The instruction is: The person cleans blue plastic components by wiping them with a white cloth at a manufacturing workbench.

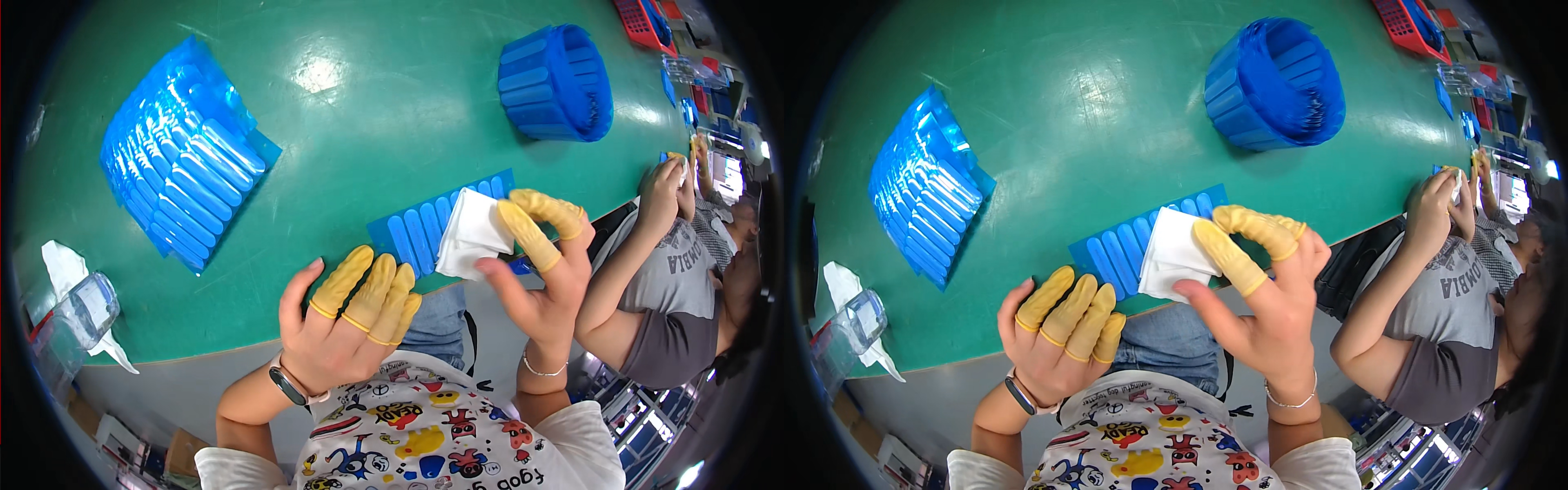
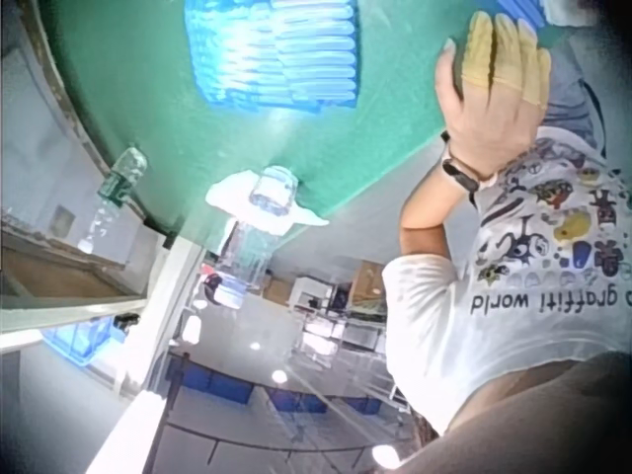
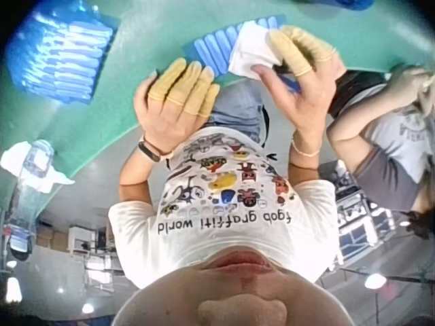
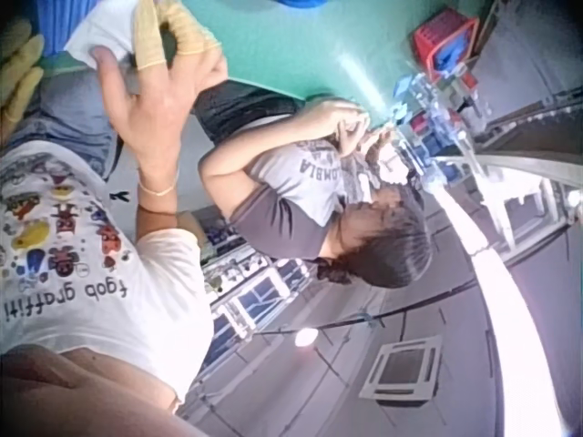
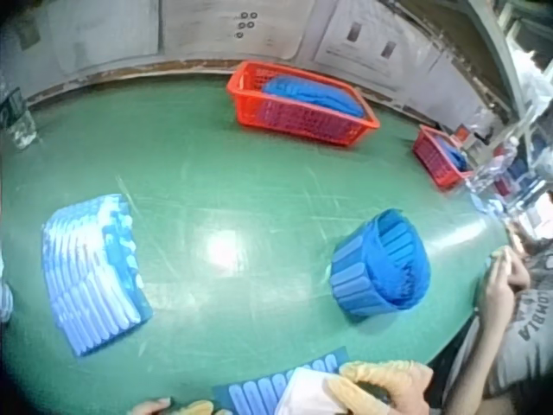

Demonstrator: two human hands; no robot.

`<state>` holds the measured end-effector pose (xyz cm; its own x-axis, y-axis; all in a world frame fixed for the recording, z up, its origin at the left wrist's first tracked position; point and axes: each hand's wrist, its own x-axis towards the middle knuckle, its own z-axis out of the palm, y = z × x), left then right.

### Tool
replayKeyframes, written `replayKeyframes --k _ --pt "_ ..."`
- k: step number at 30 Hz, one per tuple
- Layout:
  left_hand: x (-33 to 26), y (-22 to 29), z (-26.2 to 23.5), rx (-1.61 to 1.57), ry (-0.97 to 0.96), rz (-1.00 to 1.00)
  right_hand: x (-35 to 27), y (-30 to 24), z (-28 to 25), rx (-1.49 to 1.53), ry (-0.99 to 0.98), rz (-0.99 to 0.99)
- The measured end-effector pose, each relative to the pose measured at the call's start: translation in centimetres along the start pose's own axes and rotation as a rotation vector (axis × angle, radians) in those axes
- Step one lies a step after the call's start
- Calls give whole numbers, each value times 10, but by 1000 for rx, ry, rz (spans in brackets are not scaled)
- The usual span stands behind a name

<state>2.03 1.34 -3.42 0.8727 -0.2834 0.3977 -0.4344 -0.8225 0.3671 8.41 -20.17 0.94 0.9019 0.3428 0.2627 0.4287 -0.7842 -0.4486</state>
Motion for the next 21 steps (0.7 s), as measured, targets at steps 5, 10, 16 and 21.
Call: replayKeyframes --k 5,10,16,21 --pt "1 -1 -1 -15 -2 2 5 11 0 -61 -73 -57" --pt "0 -3 -2 -27 3 8 10 20 4 15 96 -41" --pt "-2 -2 -1 -36 28 0 -3 2 -3 -95 36 -173" --pt "-1 -1 -2 -22 26 -2 -11 -8 -4 -141 -152 -127"
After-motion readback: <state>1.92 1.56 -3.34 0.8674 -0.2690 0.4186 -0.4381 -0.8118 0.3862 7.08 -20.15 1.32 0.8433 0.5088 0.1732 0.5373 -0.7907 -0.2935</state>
